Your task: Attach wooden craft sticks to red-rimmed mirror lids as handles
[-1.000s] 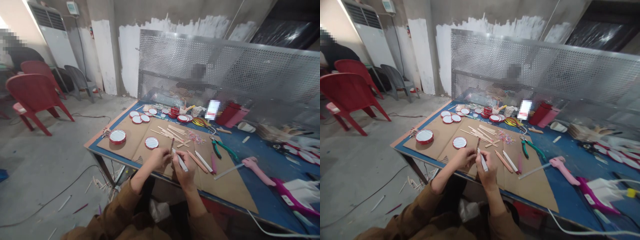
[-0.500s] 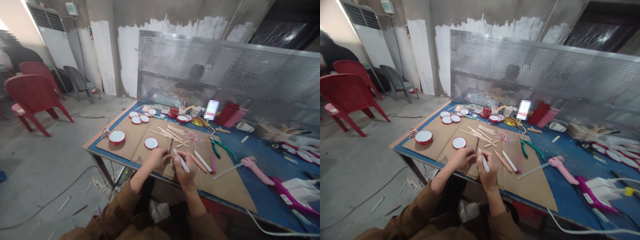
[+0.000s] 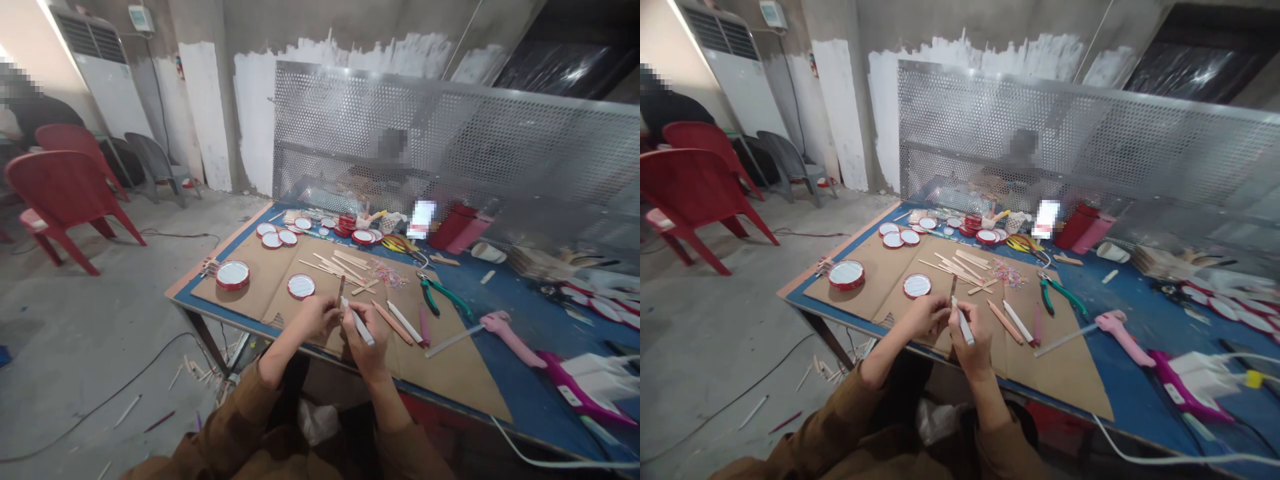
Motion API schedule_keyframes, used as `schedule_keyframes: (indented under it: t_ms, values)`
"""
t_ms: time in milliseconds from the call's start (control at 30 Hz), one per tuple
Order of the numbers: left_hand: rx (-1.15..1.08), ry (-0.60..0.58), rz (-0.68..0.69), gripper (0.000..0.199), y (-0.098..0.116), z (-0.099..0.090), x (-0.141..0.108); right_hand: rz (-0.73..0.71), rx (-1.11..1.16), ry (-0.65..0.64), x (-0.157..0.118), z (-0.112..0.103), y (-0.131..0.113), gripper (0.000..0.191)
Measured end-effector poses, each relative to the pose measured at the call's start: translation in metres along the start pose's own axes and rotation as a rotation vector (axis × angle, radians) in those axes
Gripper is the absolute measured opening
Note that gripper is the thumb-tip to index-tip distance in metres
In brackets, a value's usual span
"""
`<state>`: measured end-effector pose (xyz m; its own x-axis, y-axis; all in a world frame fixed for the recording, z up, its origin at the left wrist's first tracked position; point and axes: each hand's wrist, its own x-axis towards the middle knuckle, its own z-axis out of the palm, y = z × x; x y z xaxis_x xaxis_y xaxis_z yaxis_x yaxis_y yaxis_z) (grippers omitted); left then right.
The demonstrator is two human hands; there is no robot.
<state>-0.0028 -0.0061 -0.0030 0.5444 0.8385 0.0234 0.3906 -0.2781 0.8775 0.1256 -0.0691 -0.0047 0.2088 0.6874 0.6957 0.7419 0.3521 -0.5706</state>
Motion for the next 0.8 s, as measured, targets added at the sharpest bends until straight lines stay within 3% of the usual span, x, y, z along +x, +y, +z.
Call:
schedule_keyframes:
  t_ms: [300, 533, 700, 800]
  values:
    - [-0.017, 0.000, -0.026, 0.017, 0.0053, -0.0018, -0.0016, 0.043, -0.008, 0.046, 0.0004, -0.0003, -0.0006, 0.014]
    - [-0.016, 0.002, 0.026, 0.018, -0.0003, -0.0002, -0.0002, 0.013, 0.008, -0.019, -0.0004, 0.0003, 0.0001, 0.013]
    - [-0.027, 0.010, -0.003, 0.017, 0.0005, -0.0006, -0.0007, 0.063, -0.036, 0.085, -0.0017, -0.0005, -0.0013, 0.014]
    - [-0.085, -0.017, -0.024, 0.017, 0.0022, -0.0003, -0.0011, 0.088, 0.029, 0.082, -0.0059, -0.0010, -0.0010, 0.014]
